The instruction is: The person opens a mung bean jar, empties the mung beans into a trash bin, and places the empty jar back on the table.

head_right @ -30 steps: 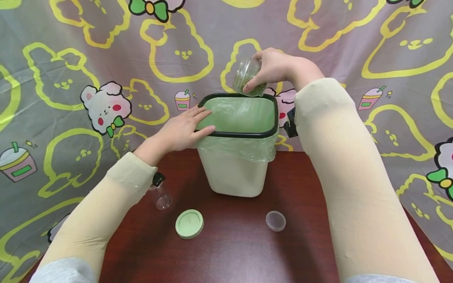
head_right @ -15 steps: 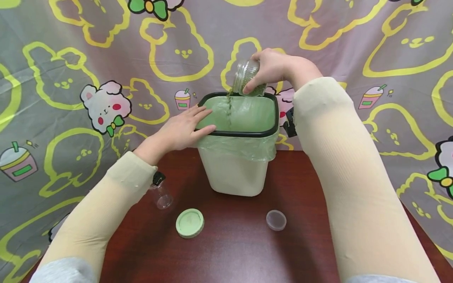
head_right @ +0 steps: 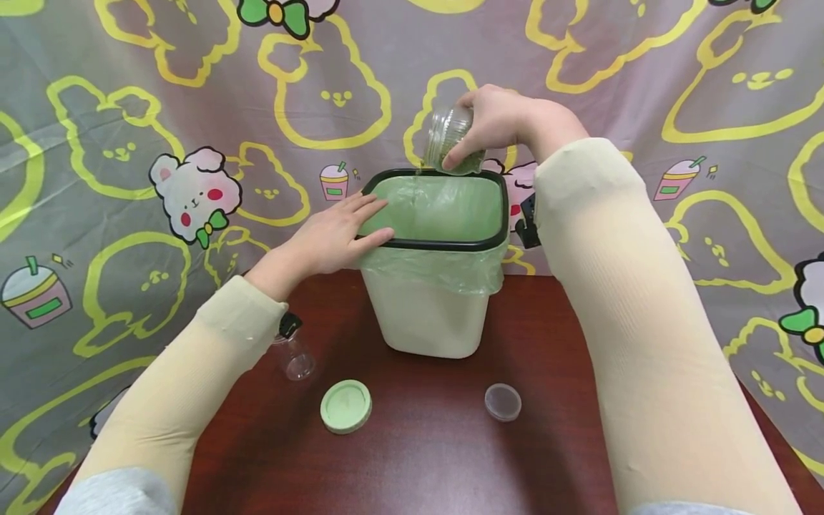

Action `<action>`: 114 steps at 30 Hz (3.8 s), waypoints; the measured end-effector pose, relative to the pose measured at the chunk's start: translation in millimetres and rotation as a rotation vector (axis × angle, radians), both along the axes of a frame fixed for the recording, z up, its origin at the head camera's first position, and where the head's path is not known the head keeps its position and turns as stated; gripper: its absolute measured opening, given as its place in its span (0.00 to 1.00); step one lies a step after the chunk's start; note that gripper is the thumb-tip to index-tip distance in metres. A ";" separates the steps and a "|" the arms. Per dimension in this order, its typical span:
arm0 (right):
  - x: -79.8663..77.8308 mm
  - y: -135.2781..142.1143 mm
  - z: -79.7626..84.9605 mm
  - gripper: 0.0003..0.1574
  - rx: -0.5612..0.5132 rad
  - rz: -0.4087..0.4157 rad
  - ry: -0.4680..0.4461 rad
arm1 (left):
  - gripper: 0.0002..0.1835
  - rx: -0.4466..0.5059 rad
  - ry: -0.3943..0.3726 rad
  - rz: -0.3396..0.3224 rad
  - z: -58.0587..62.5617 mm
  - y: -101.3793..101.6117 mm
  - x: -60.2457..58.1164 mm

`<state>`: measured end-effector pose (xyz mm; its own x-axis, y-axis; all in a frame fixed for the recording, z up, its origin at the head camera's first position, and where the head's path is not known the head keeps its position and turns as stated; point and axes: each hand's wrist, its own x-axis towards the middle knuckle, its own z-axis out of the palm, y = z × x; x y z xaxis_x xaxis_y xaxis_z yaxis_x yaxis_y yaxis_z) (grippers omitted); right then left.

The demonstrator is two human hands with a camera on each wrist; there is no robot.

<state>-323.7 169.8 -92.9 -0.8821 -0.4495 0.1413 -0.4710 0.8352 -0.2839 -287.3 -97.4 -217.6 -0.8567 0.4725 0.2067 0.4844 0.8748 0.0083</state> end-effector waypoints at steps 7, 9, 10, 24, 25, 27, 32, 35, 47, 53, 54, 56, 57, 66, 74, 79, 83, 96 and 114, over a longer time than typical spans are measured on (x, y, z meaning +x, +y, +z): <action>-0.1 3.3 -3.6 0.49 -0.006 0.012 0.001 | 0.45 0.001 0.004 0.002 0.8 0.1 1.2; -0.4 3.9 -3.9 0.48 -0.001 0.011 0.005 | 0.44 0.002 0.004 0.001 1.0 0.1 1.5; -0.2 3.7 -3.8 0.48 -0.002 0.012 0.009 | 0.44 0.005 0.002 0.000 1.1 0.1 1.5; 2.1 3.2 -2.6 0.53 0.055 0.014 0.015 | 0.44 0.006 -0.003 0.000 2.1 -0.1 1.1; 2.1 3.9 -2.8 0.54 0.058 0.012 0.015 | 0.44 0.006 -0.004 -0.002 1.9 0.0 0.9; 2.2 5.2 -2.8 0.57 0.057 0.005 0.017 | 0.44 0.005 -0.006 -0.005 1.5 0.2 0.5; 3.5 3.1 0.0 0.61 0.029 -0.008 0.029 | 0.44 0.006 -0.013 -0.004 0.4 0.8 0.4; 4.0 0.2 1.2 0.61 0.053 0.002 0.022 | 0.44 0.010 -0.012 -0.006 -0.2 0.9 0.3; 4.2 1.2 0.7 0.61 0.062 0.002 0.018 | 0.44 0.006 -0.014 0.006 0.5 1.2 1.0; 5.6 2.8 -0.2 0.61 0.064 -0.002 0.019 | 0.44 0.009 -0.017 0.003 1.9 1.6 1.2; 5.9 3.1 -0.4 0.61 0.066 -0.001 0.017 | 0.44 0.008 -0.018 0.003 2.0 1.8 1.2; 6.3 3.3 -0.6 0.58 0.065 0.001 0.017 | 0.44 0.007 -0.023 0.002 2.2 2.3 1.4; 6.5 3.0 -0.6 0.57 0.063 0.004 0.020 | 0.44 0.006 -0.024 0.003 2.3 2.4 1.5; 6.4 2.8 2.9 0.65 0.048 -0.031 0.057 | 0.44 0.009 -0.019 0.009 2.0 2.2 1.8; 7.0 0.4 5.2 0.63 0.077 -0.017 0.036 | 0.44 0.007 -0.015 0.002 2.4 1.9 1.7; 6.5 -0.1 3.1 0.64 0.082 -0.012 0.031 | 0.44 0.007 -0.017 0.000 1.9 1.4 1.7; 6.6 -0.6 3.6 0.63 0.076 -0.006 0.034 | 0.44 0.004 -0.010 0.001 1.8 1.0 1.5; 9.3 -0.1 8.9 0.66 0.106 -0.022 0.045 | 0.44 0.009 0.000 -0.007 0.4 0.2 0.9; 11.5 -1.6 7.1 0.64 0.121 -0.016 0.026 | 0.44 0.010 0.011 -0.010 0.3 0.3 1.5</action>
<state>-312.2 168.2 -85.8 -0.8861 -0.4503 0.1098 -0.4631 0.8703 -0.1679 -285.8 -97.1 -217.3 -0.8495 0.4791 0.2209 0.4935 0.8697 0.0117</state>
